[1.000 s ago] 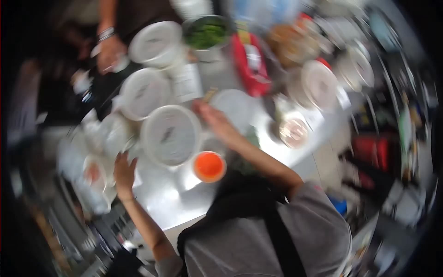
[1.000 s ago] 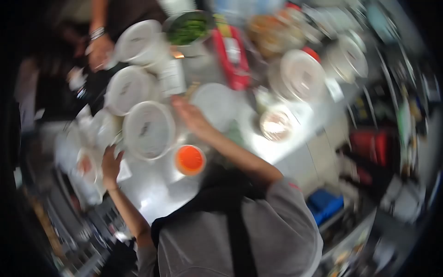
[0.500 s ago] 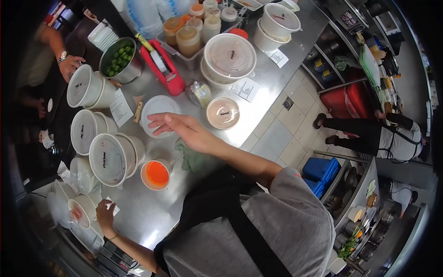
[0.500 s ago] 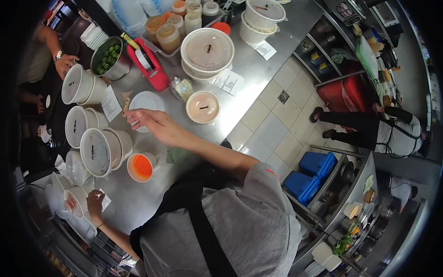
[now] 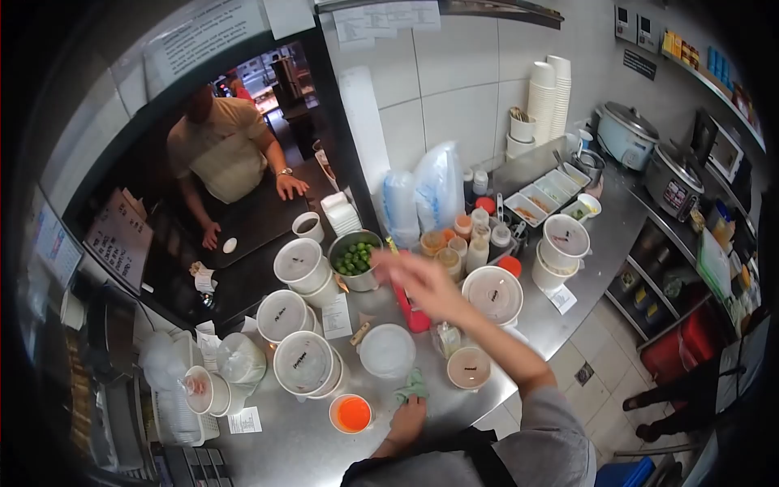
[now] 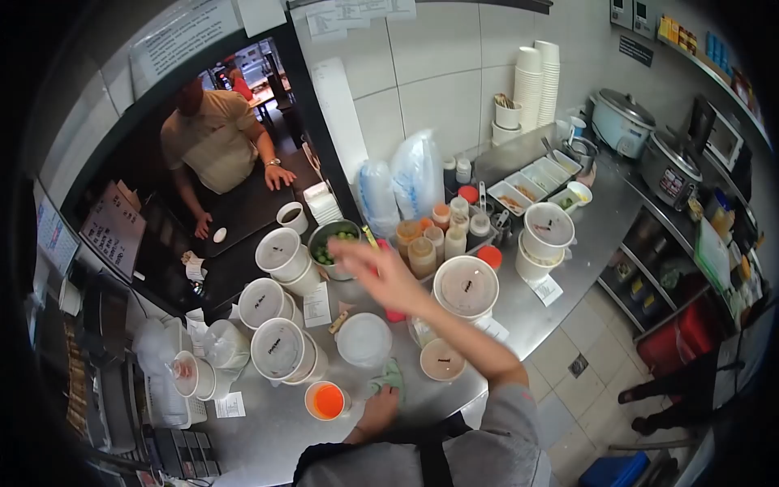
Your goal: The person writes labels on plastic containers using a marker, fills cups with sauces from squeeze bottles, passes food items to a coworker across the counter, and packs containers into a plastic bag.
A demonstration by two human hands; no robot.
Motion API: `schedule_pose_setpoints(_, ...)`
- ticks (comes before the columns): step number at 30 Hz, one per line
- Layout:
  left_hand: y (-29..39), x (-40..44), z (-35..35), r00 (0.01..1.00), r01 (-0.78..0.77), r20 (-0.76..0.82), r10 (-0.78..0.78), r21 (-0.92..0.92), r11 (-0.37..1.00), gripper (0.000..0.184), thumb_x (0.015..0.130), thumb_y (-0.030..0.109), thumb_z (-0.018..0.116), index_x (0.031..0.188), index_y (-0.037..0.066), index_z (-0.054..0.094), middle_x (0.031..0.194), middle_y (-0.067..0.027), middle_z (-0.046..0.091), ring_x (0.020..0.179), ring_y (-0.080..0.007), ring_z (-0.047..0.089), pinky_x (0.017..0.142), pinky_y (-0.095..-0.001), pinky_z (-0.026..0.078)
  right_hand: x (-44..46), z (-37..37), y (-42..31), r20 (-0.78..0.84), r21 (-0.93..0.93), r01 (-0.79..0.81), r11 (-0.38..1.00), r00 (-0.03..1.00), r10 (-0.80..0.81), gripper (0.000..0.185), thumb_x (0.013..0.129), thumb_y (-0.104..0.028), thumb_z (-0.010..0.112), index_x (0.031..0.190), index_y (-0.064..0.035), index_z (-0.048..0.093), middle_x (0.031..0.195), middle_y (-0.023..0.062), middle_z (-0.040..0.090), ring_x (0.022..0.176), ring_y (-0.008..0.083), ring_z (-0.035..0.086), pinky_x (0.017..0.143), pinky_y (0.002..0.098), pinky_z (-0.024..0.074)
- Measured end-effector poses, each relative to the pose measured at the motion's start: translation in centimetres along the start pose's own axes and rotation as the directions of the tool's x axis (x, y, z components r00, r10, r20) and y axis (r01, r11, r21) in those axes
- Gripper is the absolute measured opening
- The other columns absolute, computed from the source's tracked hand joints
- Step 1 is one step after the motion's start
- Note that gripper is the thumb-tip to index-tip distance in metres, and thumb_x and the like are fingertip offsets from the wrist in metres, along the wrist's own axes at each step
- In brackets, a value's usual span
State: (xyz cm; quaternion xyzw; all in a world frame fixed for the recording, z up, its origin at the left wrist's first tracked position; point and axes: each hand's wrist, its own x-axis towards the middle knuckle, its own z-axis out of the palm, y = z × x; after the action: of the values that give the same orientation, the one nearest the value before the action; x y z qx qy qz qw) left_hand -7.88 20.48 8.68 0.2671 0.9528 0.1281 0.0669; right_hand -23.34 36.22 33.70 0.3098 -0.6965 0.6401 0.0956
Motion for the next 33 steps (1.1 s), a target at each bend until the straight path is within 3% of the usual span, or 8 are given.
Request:
schedule_pose_setpoints(6,-0.6,0.7,-0.5,0.993,0.04,0.117,-0.033,-0.06,0.997,0.023,0.073,0.011,0.058,0.093,-0.001,0.054,0.089,-0.0194,0.056,0.072,-0.0352,0.061,0.064,-0.0421,0.052,24.4,-6.2,2.9,-0.107,-0.732,0.411,0.544,0.718,-0.687,0.044,0.076,0.005,0.042,0.119,-0.0016,0.047,0.125,0.0166,0.045,0.114,0.0334,0.044,0.095,0.0389,0.0381)
schedule_pose_setpoints(16,-1.6,1.7,-0.5,0.99,0.024,0.138,-0.007,-0.123,0.992,0.033,0.07,0.017,0.064,0.096,-0.001,0.054,0.091,-0.0206,0.056,0.076,-0.0359,0.06,0.07,-0.0424,0.05,38.7,-12.5,2.3,-0.125,-0.904,0.07,0.421,0.9,-0.417,0.043,0.078,-0.022,0.057,0.117,-0.0061,0.051,0.125,0.0127,0.048,0.111,0.0301,0.049,0.092,0.0416,0.0396)
schedule_pose_setpoints(17,-1.6,1.5,-0.5,0.991,0.017,0.137,0.001,-0.137,0.99,0.034,0.069,0.017,0.064,0.096,-0.001,0.054,0.092,-0.0207,0.056,0.076,-0.0359,0.06,0.07,-0.0425,0.05,36.7,-13.6,-1.0,-0.1,-0.663,0.377,0.647,0.812,-0.576,0.04,0.081,-0.031,0.056,0.113,-0.0085,0.055,0.114,0.0138,0.056,0.104,0.0262,0.053,0.088,0.0362,0.0414)
schedule_pose_setpoints(18,-1.5,1.2,-0.7,0.991,0.009,0.132,0.012,-0.157,0.988,0.035,0.069,0.018,0.065,0.097,-0.001,0.054,0.092,-0.0208,0.056,0.076,-0.036,0.06,0.071,-0.0425,0.05,35.2,-14.2,-3.6,-0.301,-0.553,0.573,0.605,0.539,-0.786,0.029,0.09,-0.03,0.043,0.089,-0.0074,0.061,0.085,0.0082,0.062,0.075,0.0196,0.055,0.07,0.0333,0.0445)
schedule_pose_setpoints(19,-1.6,1.0,-0.7,0.993,0.0,0.12,0.022,-0.178,0.984,0.036,0.069,0.018,0.066,0.097,-0.001,0.054,0.092,-0.0209,0.056,0.077,-0.0361,0.06,0.071,-0.0425,0.05,30.2,-17.0,-9.2,-0.049,-0.219,0.93,0.295,0.291,-0.955,0.034,0.094,-0.029,0.035,0.089,-0.0059,0.06,0.081,0.007,0.059,0.069,0.0161,0.05,0.062,0.0303,0.0427)
schedule_pose_setpoints(23,-1.4,-0.1,-3.5,0.992,0.028,0.122,0.014,-0.338,0.941,0.046,0.064,0.031,0.071,0.095,0.0,0.057,0.091,-0.0198,0.058,0.084,-0.0358,0.058,0.075,-0.0417,0.047,7.2,-12.3,-24.0,0.092,0.447,0.89,-0.092,-0.148,-0.985,0.041,0.088,-0.042,0.034,0.077,-0.007,0.052,0.071,0.0051,0.049,0.061,0.0154,0.041,0.057,0.0309,0.0342)
schedule_pose_setpoints(28,-2.9,-4.5,-8.1,0.971,0.089,0.235,0.046,-0.533,0.841,0.044,0.076,0.038,0.064,0.107,0.006,0.059,0.095,-0.0136,0.063,0.081,-0.0282,0.062,0.071,-0.0358,0.049,-2.9,-8.9,-30.7,0.278,0.554,0.828,0.084,-0.089,-0.956,0.055,0.08,-0.059,0.031,0.063,-0.0084,0.043,0.057,0.0027,0.037,0.051,0.0146,0.03,0.051,0.0316,0.0235)
schedule_pose_setpoints(33,-8.2,-17.3,-16.2,0.964,0.267,0.258,-0.071,-0.912,0.311,0.032,0.083,0.022,0.061,0.107,0.002,0.058,0.093,-0.0067,0.064,0.079,-0.0127,0.063,0.062,-0.0249,0.052,2.1,-6.2,-31.0,0.423,0.549,0.727,0.411,0.182,-0.887,0.071,0.072,-0.077,0.029,0.048,-0.0098,0.033,0.043,0.0003,0.025,0.041,0.0137,0.019,0.045,0.0324,0.0129)
